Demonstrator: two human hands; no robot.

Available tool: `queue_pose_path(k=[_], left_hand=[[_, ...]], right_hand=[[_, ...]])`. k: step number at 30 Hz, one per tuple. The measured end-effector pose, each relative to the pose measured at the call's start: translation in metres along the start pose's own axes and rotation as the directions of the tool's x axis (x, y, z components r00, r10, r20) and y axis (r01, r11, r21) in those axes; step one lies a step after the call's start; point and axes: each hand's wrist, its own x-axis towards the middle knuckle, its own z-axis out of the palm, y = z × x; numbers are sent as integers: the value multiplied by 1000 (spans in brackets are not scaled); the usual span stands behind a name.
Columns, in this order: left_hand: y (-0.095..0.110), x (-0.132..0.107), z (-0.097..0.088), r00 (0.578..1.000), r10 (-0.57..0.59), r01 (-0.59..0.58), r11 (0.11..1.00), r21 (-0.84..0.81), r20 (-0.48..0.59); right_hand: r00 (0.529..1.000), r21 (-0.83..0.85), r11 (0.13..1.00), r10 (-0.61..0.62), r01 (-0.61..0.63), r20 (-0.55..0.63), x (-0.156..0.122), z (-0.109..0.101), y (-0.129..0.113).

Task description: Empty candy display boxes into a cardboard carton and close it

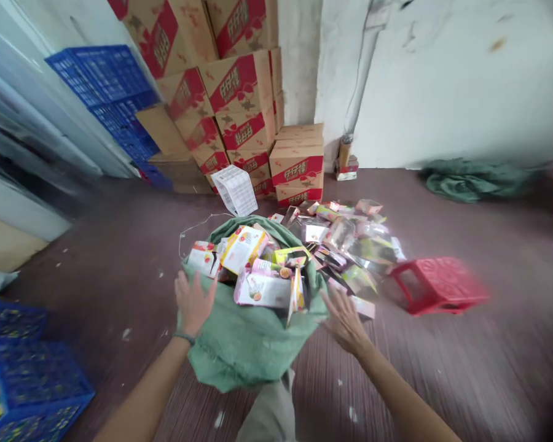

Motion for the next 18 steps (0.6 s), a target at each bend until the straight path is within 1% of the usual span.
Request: queue_pose_path(k=[1,2,3,5,6,7,8,10,12,14,18], left_hand=[[20,26,12,999,36,-36,999,5,-15],[40,50,26,998,62,-62,998,15,1],[58,71,43,995,83,-84,996,24,47],[85,102,84,973,113,-124,991,41,201],[91,112,108,949,105,-124,991,45,296],[93,120,132,920,81,-109,993,53,383],[91,124,156,891,49,-88,994,65,452],[78,125,202,847,-4,-58,993,99,532],[63,118,239,841,-14,-67,989,130,541],[51,107,270,842,-14,-74,987,140,540],[42,83,322,833,-58,-18,991,132,550]], right_hand=[[998,-4,999,-41,41,51,39,5,-16],[992,1,997,-75,76,98,74,14,-31],[984,14,994,-110,109,139,104,25,-46],[962,67,985,-170,159,214,152,56,-70],[948,109,978,-200,178,247,170,74,-80],[934,156,969,-227,189,276,185,91,-88],[921,204,960,-249,194,300,196,108,-95],[897,289,937,-291,197,334,212,140,-102],[879,329,923,-315,197,357,223,167,-104],[851,343,913,-353,221,390,231,194,-100],[747,426,848,-499,316,440,235,248,-82]])
